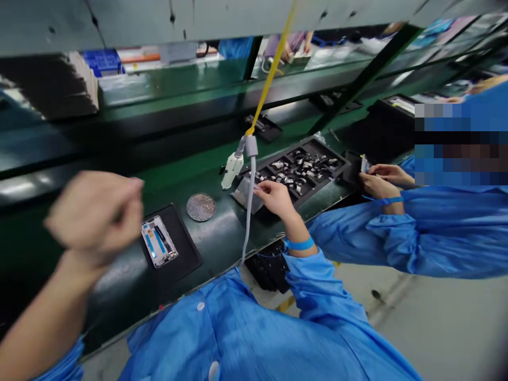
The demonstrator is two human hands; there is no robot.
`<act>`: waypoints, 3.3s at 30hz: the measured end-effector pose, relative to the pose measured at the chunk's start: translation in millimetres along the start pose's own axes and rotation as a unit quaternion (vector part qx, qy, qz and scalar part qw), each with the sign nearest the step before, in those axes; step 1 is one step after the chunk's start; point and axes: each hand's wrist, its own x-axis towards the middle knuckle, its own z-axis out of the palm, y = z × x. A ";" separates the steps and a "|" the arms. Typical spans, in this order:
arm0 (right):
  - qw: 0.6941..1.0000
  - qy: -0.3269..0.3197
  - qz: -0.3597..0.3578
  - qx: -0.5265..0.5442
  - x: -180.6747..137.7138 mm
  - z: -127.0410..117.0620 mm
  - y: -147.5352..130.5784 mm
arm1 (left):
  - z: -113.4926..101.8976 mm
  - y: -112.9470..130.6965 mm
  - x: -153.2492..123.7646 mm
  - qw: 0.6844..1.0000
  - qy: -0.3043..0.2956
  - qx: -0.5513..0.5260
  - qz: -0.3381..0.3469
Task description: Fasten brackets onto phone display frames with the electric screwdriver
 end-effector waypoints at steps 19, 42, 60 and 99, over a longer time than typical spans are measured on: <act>0.959 -0.203 0.047 0.193 -40.9 -9.1 -99.8 | 203.5 -60.7 -83.3 0.825 -0.337 -0.358 -0.280; 0.923 -0.142 0.094 0.344 14.9 25.9 -100.4 | 224.9 -92.5 -53.1 0.823 -0.286 -0.385 -0.306; 0.927 -0.134 0.086 0.339 15.9 33.8 -98.1 | 232.5 -104.2 -61.3 0.778 -0.282 -0.431 -0.360; 0.875 -0.119 0.144 0.446 -52.1 101.2 -73.7 | -207.2 55.7 113.2 0.895 0.390 0.105 -0.187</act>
